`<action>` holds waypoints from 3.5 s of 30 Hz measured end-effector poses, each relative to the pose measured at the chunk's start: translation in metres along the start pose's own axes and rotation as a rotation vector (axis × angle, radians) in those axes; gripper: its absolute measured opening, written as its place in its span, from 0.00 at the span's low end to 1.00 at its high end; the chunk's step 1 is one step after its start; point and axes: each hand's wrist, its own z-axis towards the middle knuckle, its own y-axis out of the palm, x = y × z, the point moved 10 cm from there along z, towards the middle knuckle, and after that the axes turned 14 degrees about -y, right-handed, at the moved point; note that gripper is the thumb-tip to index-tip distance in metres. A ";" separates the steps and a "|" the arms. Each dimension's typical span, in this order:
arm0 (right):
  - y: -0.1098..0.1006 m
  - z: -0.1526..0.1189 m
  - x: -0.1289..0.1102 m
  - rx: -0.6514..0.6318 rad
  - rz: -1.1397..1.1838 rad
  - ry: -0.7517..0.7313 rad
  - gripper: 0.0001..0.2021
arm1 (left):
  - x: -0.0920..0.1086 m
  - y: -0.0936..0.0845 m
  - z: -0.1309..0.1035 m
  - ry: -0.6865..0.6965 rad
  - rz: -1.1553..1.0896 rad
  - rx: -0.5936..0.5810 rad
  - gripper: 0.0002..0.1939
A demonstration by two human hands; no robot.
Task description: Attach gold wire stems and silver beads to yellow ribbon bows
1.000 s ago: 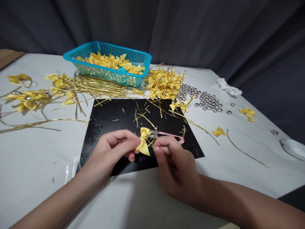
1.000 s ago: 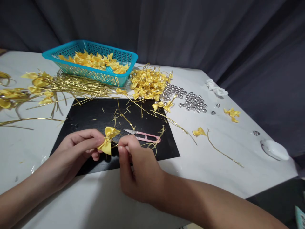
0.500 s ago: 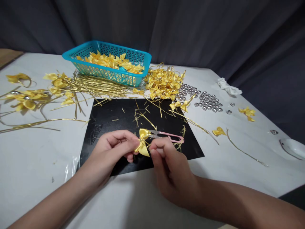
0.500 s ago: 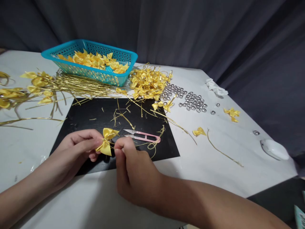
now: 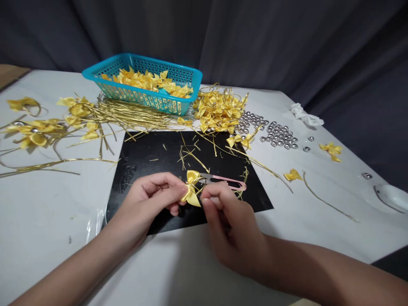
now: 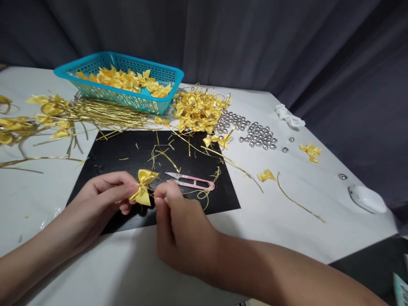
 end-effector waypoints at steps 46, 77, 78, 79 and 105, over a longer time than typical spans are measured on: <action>-0.004 0.002 -0.004 0.081 0.101 -0.027 0.04 | 0.003 0.001 -0.002 0.048 0.068 -0.024 0.07; 0.001 0.002 -0.004 0.040 0.046 -0.094 0.05 | -0.002 0.007 -0.001 0.040 0.113 -0.075 0.05; 0.001 0.002 -0.003 0.041 0.036 -0.090 0.05 | -0.002 0.007 -0.001 0.040 0.113 -0.075 0.06; 0.001 0.001 -0.002 0.041 0.028 -0.089 0.05 | -0.002 0.007 -0.002 0.041 0.113 -0.077 0.06; -0.009 0.002 -0.023 0.051 0.074 -0.273 0.05 | -0.001 0.005 0.002 -0.029 -0.033 -0.071 0.07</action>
